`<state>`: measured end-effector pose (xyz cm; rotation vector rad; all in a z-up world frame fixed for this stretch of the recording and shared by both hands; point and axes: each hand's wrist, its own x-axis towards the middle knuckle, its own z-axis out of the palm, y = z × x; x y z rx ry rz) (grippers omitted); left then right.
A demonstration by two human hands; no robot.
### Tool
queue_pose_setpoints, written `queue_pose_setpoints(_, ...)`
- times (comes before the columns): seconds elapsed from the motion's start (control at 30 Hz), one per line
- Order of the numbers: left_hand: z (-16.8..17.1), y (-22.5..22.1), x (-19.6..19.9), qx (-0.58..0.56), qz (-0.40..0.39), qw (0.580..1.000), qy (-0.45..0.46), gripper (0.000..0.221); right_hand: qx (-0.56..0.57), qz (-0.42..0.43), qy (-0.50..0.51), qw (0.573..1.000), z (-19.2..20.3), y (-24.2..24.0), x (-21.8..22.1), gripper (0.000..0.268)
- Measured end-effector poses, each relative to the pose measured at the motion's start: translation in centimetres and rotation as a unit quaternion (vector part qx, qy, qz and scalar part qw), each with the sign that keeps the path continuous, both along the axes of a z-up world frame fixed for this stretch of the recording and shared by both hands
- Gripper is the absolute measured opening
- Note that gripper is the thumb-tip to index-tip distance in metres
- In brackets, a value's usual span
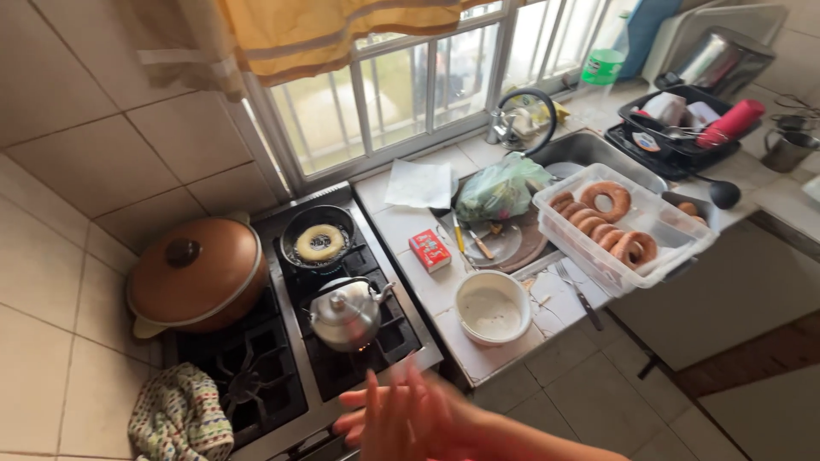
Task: Fry donuts in a pan and coat them with sugar.
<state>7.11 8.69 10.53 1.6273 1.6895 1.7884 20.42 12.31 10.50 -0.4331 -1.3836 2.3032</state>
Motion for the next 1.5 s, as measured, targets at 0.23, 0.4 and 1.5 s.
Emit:
queue_pose_setpoints(0.23,1.1,-0.1,1.3,0.019,0.005,0.991,0.129,0.096,0.528,-0.179,0.088,0.825,11.8,1.4,2.3,0.084)
queue_pose_setpoints(0.4,1.9,-0.9,2.1,-0.029,-0.053,0.979,0.195,0.096,0.559,-0.075,0.022,0.825,0.4,1.8,-0.2,0.065)
queue_pose_setpoints(1.5,-2.6,-4.3,1.2,-0.169,-0.443,0.752,-0.458,0.045,0.379,0.286,-0.151,0.867,3.1,-1.9,3.8,0.124)
